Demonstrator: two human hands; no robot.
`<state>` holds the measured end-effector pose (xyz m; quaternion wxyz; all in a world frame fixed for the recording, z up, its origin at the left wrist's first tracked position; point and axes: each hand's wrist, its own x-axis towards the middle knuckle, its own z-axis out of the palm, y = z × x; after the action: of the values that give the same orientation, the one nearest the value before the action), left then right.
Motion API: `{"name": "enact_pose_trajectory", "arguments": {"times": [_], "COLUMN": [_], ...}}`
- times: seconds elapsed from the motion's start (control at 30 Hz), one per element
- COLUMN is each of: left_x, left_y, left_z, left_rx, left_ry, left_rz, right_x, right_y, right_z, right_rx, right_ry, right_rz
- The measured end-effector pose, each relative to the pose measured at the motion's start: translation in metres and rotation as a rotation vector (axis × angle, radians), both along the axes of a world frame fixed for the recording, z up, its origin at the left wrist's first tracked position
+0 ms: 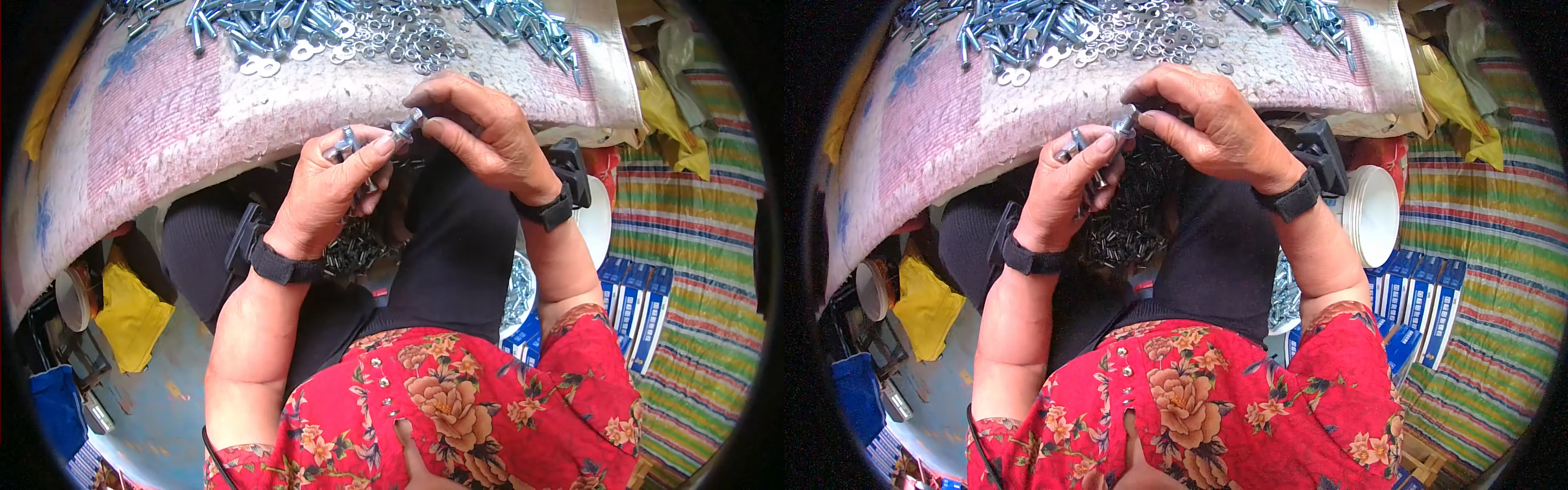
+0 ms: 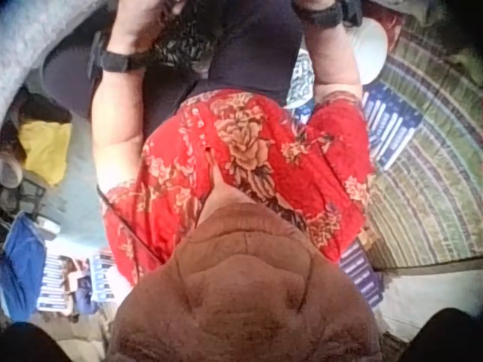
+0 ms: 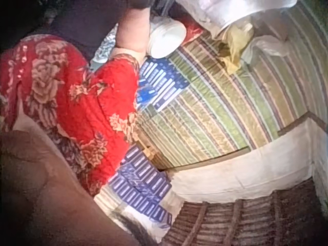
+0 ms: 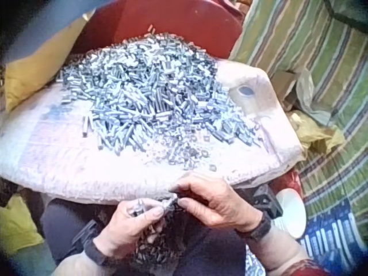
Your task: Assembling washers and nuts onto metal bolts.
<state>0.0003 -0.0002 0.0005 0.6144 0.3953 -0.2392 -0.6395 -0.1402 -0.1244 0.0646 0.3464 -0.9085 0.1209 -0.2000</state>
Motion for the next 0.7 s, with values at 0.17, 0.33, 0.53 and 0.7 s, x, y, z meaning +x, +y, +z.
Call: {"name": "enact_pose_trajectory", "arguments": {"times": [0.17,0.33,0.53,0.7], "left_x": [0.0,0.001,0.0,0.001], "left_y": [0.003,0.006,0.011,0.011], "left_z": [0.0,0.002,0.004,0.0], "left_rx": [-0.028,-0.095,-0.116,-0.175], "left_ry": [-0.066,-0.106,-0.174,-0.222], "left_rz": [0.003,0.024,0.044,0.054], "right_x": [-0.001,-0.003,0.001,0.007], "right_y": [0.002,0.009,0.016,0.028], "right_z": [0.001,0.005,-0.002,-0.011], "right_rx": [-0.054,-0.004,-0.298,-0.233], "right_ry": [-0.032,0.001,-0.001,-0.041], "right_rz": [0.031,-0.016,-0.094,-0.253]}}
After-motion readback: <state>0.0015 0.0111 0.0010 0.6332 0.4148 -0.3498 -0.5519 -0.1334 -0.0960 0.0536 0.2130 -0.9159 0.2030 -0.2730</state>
